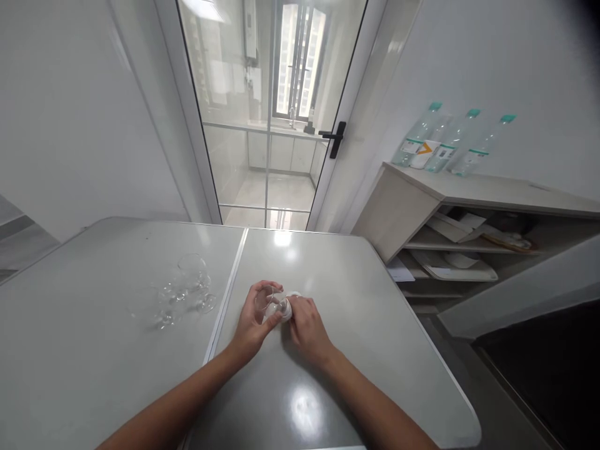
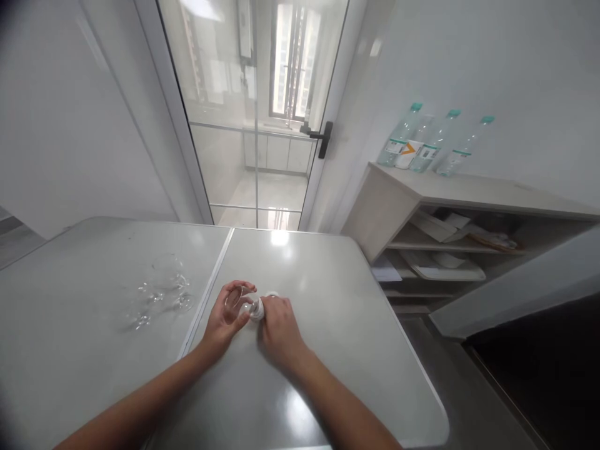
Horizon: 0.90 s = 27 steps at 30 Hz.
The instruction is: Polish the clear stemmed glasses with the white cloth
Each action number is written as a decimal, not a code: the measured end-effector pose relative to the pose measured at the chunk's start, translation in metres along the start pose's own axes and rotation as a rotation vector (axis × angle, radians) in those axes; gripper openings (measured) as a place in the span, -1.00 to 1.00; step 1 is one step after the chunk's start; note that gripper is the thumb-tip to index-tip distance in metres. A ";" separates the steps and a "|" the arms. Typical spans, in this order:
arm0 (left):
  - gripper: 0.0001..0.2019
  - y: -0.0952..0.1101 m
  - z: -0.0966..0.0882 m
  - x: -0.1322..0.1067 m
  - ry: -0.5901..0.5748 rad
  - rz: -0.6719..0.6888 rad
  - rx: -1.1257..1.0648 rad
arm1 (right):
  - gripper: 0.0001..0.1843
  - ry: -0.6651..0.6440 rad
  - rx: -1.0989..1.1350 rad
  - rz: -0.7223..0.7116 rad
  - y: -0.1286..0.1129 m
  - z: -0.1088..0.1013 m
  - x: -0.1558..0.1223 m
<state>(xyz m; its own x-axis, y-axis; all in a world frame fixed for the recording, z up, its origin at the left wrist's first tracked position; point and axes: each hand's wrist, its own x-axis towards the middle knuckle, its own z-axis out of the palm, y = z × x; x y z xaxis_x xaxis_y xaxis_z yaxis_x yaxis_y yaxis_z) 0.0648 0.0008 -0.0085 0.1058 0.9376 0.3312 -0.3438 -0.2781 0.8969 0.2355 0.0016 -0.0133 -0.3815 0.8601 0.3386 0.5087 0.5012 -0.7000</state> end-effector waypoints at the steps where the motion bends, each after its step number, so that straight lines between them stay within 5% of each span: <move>1: -0.49 0.000 0.000 0.000 0.010 -0.020 -0.040 | -0.78 0.012 -0.026 -0.003 -0.001 0.002 0.000; 4: -0.56 -0.001 -0.004 0.004 0.020 -0.131 -0.212 | -0.83 -0.096 0.215 0.118 -0.002 0.002 0.002; 8: -0.65 -0.006 -0.014 0.012 0.018 -0.354 -0.466 | -0.72 -0.341 0.874 0.473 -0.003 -0.005 0.005; 11: -0.68 -0.010 -0.016 0.013 0.025 -0.419 -0.514 | -0.64 -0.437 1.079 0.674 -0.001 -0.008 0.005; 14: -0.64 -0.010 -0.012 0.011 0.070 -0.357 -0.422 | -0.59 -0.297 0.945 0.567 0.005 -0.005 0.003; 18: -0.61 -0.006 -0.009 0.011 0.139 -0.272 -0.398 | -0.57 0.115 0.738 0.383 0.018 -0.004 0.007; 23: -0.66 -0.001 -0.010 0.017 0.227 -0.370 -0.360 | -0.62 0.487 1.153 0.572 0.028 -0.022 0.021; 27: -0.65 0.003 -0.007 0.017 0.104 -0.559 -0.344 | -0.73 0.293 1.407 0.727 0.024 -0.036 0.027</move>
<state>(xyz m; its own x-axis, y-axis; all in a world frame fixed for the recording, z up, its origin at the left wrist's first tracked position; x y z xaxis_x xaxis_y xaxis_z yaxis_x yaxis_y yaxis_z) 0.0590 0.0178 -0.0021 0.2705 0.9413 -0.2021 -0.5435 0.3226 0.7750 0.2654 0.0404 0.0015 -0.1500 0.9356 -0.3197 -0.6332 -0.3392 -0.6957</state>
